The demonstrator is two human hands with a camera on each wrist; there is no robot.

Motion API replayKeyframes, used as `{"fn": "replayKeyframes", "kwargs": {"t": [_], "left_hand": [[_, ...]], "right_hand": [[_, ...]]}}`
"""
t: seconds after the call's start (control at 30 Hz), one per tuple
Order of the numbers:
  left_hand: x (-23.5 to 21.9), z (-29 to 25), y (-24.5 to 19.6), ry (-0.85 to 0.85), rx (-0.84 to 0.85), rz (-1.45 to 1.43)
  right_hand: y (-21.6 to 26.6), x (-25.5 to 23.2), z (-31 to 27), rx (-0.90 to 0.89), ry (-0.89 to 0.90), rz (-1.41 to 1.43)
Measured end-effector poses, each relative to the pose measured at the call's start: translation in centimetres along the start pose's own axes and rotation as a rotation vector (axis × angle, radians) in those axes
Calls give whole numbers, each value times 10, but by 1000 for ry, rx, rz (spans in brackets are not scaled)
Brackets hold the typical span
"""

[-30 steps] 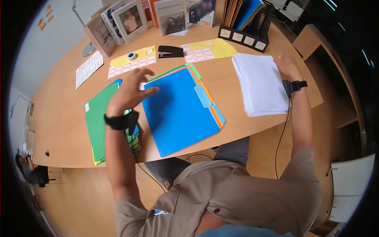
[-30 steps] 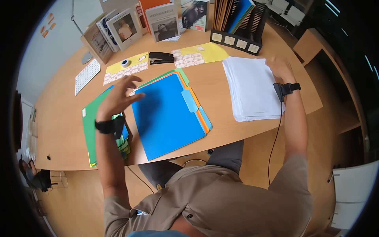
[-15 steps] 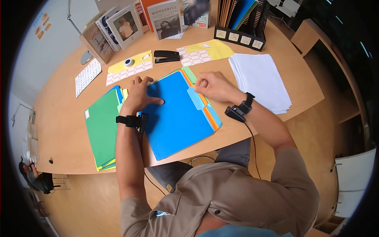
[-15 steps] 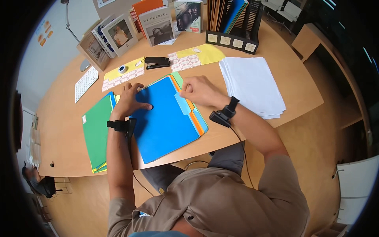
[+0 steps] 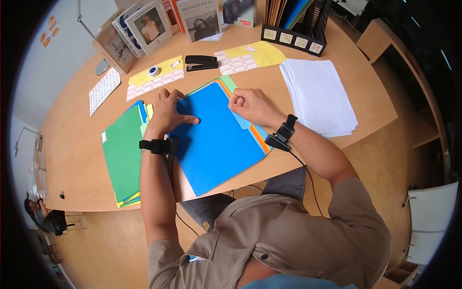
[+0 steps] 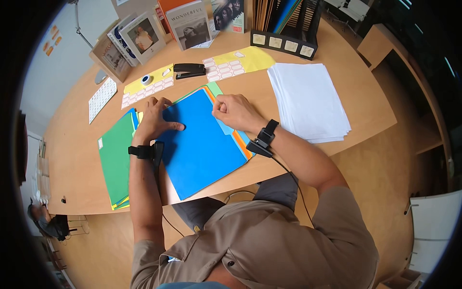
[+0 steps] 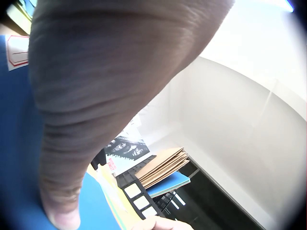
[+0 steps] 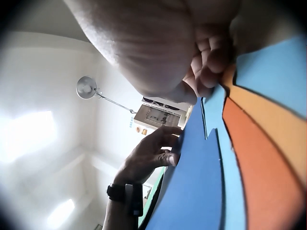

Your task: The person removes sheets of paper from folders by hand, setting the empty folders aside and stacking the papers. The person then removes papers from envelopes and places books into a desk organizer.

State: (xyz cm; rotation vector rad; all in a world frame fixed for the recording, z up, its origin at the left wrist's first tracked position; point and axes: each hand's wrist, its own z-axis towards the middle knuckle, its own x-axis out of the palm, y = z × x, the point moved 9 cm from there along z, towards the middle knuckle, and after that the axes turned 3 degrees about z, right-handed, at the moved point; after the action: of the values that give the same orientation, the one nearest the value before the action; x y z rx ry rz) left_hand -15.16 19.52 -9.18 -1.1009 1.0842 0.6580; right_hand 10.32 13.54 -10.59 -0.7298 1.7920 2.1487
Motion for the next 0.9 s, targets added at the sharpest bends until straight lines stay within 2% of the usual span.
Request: {"fn": "replayKeyframes", "kwargs": {"t": [0.3, 0.37, 0.57, 0.9], "left_hand": [[-11, -8, -17, -52, 24, 78], [-16, -9, -22, -124, 79, 77], [-15, -9, -19, -101, 16, -8], [-14, -9, -18, -100, 9, -37]], "right_hand": [[-2, -4, 0, 3, -50, 9], [-5, -3, 0, 0, -55, 10], [-2, -4, -2, 6, -75, 11], [1, -2, -4, 31, -47, -65]]}}
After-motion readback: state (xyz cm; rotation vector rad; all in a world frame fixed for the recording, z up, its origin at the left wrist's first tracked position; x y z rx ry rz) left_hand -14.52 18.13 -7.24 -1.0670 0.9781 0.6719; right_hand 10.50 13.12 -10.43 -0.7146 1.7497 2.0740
